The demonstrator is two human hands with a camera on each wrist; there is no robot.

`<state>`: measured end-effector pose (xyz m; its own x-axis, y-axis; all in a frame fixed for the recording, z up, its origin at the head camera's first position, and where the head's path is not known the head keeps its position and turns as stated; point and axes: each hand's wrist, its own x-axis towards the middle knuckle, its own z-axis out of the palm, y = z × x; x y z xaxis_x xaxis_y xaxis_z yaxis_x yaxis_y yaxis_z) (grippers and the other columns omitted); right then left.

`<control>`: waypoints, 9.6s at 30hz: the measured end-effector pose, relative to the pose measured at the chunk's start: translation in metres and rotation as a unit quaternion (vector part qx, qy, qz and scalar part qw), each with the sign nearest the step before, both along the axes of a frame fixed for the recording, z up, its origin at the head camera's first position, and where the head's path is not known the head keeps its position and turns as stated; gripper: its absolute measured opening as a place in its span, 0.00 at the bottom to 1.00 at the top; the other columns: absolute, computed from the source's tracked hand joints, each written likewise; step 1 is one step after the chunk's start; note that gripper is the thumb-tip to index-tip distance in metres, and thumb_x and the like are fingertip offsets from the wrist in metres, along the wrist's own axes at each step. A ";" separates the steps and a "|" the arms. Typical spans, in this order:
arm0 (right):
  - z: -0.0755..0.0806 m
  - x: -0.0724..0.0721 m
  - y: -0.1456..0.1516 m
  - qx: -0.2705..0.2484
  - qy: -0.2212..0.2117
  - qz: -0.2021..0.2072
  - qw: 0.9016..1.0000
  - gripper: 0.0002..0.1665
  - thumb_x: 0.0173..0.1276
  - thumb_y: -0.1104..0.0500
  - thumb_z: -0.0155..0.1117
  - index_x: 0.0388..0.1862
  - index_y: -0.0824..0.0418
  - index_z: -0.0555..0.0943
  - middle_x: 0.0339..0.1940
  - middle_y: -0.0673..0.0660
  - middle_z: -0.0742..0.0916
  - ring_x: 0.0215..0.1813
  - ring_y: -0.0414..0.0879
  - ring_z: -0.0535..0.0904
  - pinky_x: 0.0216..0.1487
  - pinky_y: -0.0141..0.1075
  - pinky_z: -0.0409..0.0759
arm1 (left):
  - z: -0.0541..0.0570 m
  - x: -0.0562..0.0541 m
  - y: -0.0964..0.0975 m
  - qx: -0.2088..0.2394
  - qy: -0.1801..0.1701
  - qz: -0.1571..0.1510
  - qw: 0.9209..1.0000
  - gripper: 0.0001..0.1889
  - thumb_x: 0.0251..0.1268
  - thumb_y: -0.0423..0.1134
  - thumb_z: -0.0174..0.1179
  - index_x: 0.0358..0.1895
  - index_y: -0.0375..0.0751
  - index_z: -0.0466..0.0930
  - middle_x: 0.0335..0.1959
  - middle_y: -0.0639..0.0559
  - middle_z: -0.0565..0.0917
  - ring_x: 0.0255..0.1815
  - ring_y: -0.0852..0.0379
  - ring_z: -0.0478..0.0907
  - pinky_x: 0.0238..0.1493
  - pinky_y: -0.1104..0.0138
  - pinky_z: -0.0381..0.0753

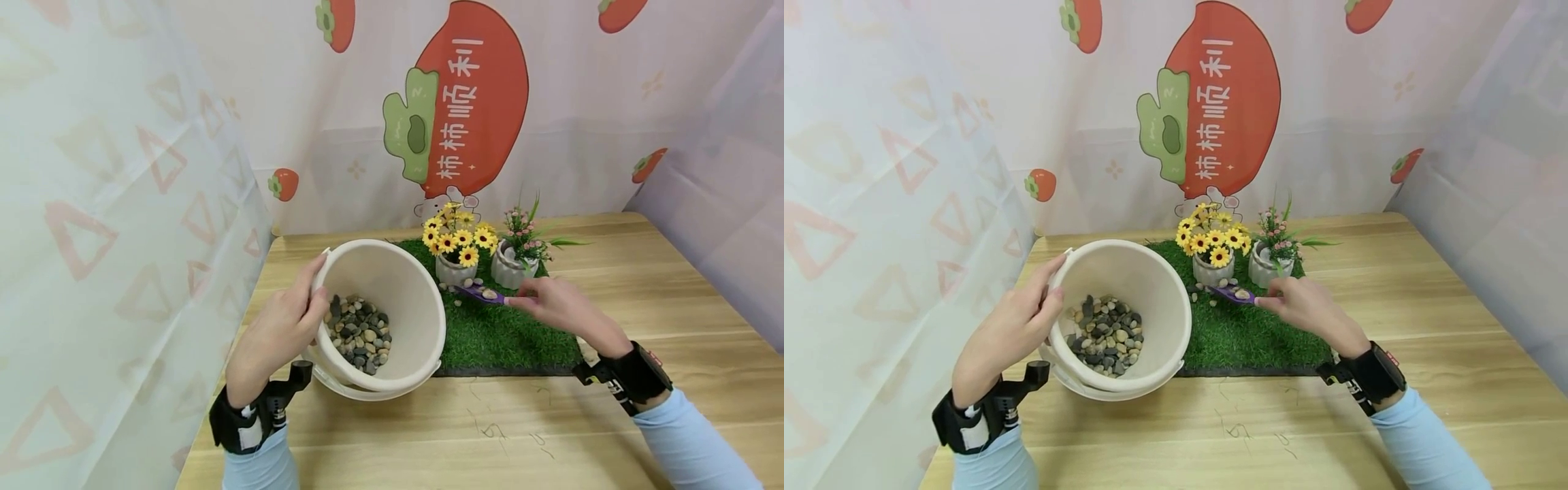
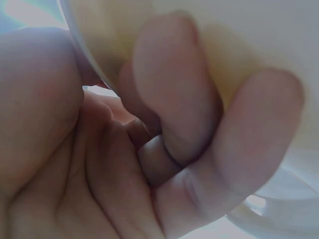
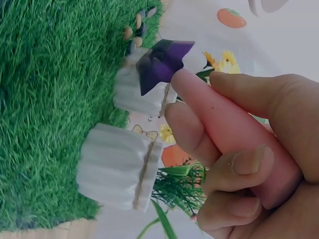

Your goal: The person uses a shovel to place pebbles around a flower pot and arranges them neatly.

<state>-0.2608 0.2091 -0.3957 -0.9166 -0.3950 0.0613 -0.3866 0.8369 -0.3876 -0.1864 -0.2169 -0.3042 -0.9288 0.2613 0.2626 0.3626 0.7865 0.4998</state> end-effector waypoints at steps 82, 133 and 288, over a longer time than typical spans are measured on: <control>0.089 0.036 0.003 0.084 0.113 0.016 0.990 0.08 0.67 0.43 0.65 0.37 0.44 0.84 0.20 0.40 0.78 0.21 0.35 0.67 0.22 0.33 0.61 | 0.000 -0.001 0.000 0.019 -0.039 0.003 0.999 0.28 0.79 0.50 0.41 0.77 0.49 0.54 0.19 0.52 0.77 0.14 0.62 0.75 0.17 0.66 0.73; 0.078 0.015 -0.102 0.080 0.144 0.247 0.955 0.10 0.65 0.45 0.67 0.27 0.45 0.79 0.14 0.39 0.67 0.17 0.30 0.58 0.20 0.27 0.51 | -0.002 -0.003 0.003 0.005 -0.010 0.001 1.000 0.27 0.77 0.44 0.44 0.76 0.46 0.56 0.17 0.53 0.76 0.14 0.63 0.72 0.17 0.67 0.72; 0.069 0.026 -0.065 -0.151 0.177 0.102 0.967 0.03 0.64 0.57 0.70 0.36 0.49 0.85 0.22 0.41 0.81 0.19 0.31 0.66 0.22 0.26 0.66 | 0.001 0.000 -0.002 -0.043 0.020 0.002 0.999 0.26 0.78 0.41 0.43 0.76 0.46 0.56 0.20 0.53 0.77 0.15 0.63 0.67 0.18 0.68 0.66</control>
<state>-0.2349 0.1437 -0.3263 -0.7224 -0.4800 0.4977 -0.6844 0.5985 -0.4163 -0.1864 -0.2185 -0.3032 -0.9195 0.2800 0.2759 0.3769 0.8274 0.4164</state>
